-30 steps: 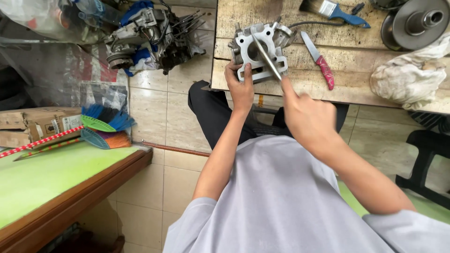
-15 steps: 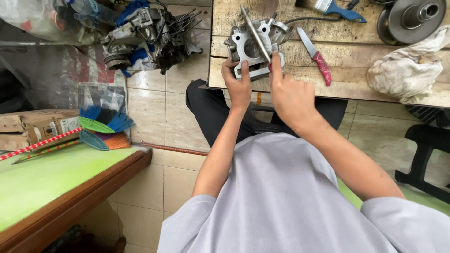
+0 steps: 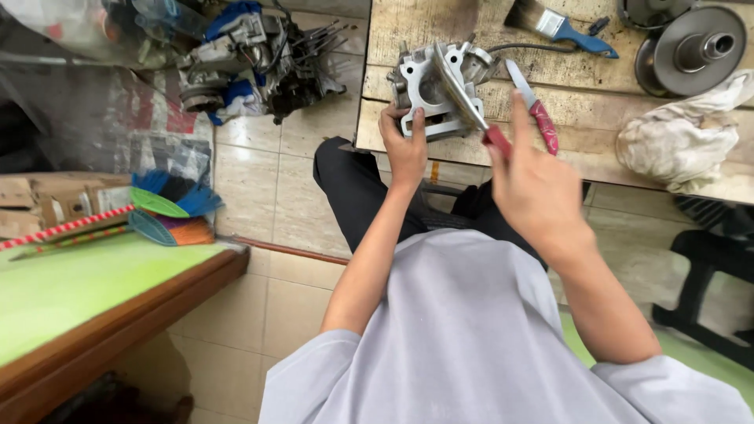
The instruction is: The person scrubs a metal engine block with a wire brush, focusing on the internal cylinder and crevices. They rotate the part to clean different angles and switch between a wire brush and a knife-like tool to scrape residue from the surface.
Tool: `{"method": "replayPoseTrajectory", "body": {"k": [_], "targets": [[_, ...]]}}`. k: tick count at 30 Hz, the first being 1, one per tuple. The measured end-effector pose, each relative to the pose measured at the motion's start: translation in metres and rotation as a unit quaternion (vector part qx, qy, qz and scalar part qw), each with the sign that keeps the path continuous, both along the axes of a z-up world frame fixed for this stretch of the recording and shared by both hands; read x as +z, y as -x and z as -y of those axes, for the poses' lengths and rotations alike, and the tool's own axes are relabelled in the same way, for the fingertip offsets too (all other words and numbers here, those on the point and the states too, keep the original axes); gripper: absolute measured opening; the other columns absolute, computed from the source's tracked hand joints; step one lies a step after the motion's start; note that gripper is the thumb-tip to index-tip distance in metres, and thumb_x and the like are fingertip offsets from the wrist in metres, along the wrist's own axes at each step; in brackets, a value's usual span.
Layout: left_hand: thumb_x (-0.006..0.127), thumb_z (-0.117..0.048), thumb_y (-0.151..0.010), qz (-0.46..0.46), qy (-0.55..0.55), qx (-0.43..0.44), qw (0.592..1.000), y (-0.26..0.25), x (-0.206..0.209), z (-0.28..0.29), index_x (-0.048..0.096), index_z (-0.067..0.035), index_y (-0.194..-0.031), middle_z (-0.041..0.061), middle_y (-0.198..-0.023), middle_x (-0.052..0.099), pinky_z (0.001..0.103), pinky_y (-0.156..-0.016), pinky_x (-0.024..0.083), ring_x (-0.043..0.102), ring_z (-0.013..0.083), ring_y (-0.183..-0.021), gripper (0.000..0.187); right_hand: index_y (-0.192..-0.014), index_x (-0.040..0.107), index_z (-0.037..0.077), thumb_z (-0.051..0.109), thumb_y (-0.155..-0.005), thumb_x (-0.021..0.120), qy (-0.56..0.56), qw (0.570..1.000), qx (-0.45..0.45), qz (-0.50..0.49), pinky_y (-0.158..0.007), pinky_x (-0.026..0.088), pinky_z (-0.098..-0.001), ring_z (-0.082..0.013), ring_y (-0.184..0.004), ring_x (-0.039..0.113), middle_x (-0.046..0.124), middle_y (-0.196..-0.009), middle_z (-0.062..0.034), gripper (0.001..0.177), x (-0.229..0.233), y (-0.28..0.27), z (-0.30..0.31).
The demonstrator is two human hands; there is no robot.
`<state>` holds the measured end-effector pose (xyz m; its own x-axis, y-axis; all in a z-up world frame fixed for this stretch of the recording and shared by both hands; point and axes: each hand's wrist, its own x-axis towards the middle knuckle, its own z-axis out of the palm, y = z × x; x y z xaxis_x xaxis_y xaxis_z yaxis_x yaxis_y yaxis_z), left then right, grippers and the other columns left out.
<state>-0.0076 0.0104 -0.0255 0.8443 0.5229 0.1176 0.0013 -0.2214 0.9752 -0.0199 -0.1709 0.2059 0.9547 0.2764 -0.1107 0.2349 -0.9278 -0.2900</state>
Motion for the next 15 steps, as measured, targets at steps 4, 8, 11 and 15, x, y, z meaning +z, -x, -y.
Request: {"method": "replayPoseTrajectory", "body": {"k": [4,8,11,15], "targets": [[0.068,-0.033,-0.100,0.050,0.084,0.005,0.995,-0.015,0.028,0.010,0.045,-0.002,-0.128,0.013,-0.124,0.050,0.043,-0.109,0.041,0.052,0.0284,-0.116,0.048,-0.144,0.056,0.009,0.020,-0.101,0.066,-0.128,0.986,0.058,0.089,-0.068,0.053,-0.0496,-0.0426,-0.079,0.068,0.071,-0.096,-0.0205,0.046,0.037,0.016,0.034],[0.057,-0.038,-0.103,0.128,-0.020,0.008,0.992,-0.003,0.038,-0.014,0.040,-0.004,-0.138,0.013,-0.136,0.047,0.042,-0.115,0.031,0.043,0.0292,-0.135,0.052,-0.133,0.067,0.026,0.026,-0.098,0.069,-0.056,0.996,0.004,0.067,-0.062,0.054,-0.0453,-0.0348,-0.070,0.070,0.074,-0.088,-0.0122,0.035,0.045,0.032,0.028],[0.042,-0.034,-0.113,0.059,-0.018,0.013,0.998,-0.024,-0.005,-0.048,0.057,-0.013,-0.139,0.007,-0.138,0.060,0.046,-0.123,0.038,0.052,0.0261,-0.139,0.037,-0.135,0.067,0.026,0.026,-0.100,0.065,0.021,0.999,0.021,0.040,-0.053,0.050,-0.0466,-0.0353,-0.063,0.068,0.073,-0.081,-0.0102,0.034,0.060,0.033,0.011],[0.047,-0.032,-0.105,-0.136,-0.365,0.038,0.920,-0.046,0.003,-0.073,0.060,-0.021,-0.133,0.003,-0.143,0.056,0.052,-0.119,0.026,0.039,0.0300,-0.147,0.033,-0.137,0.065,0.028,0.029,-0.100,0.062,0.089,0.994,0.051,0.034,-0.045,0.048,-0.0471,-0.0341,-0.050,0.064,0.068,-0.071,-0.0109,0.037,0.061,0.034,-0.003]]}}
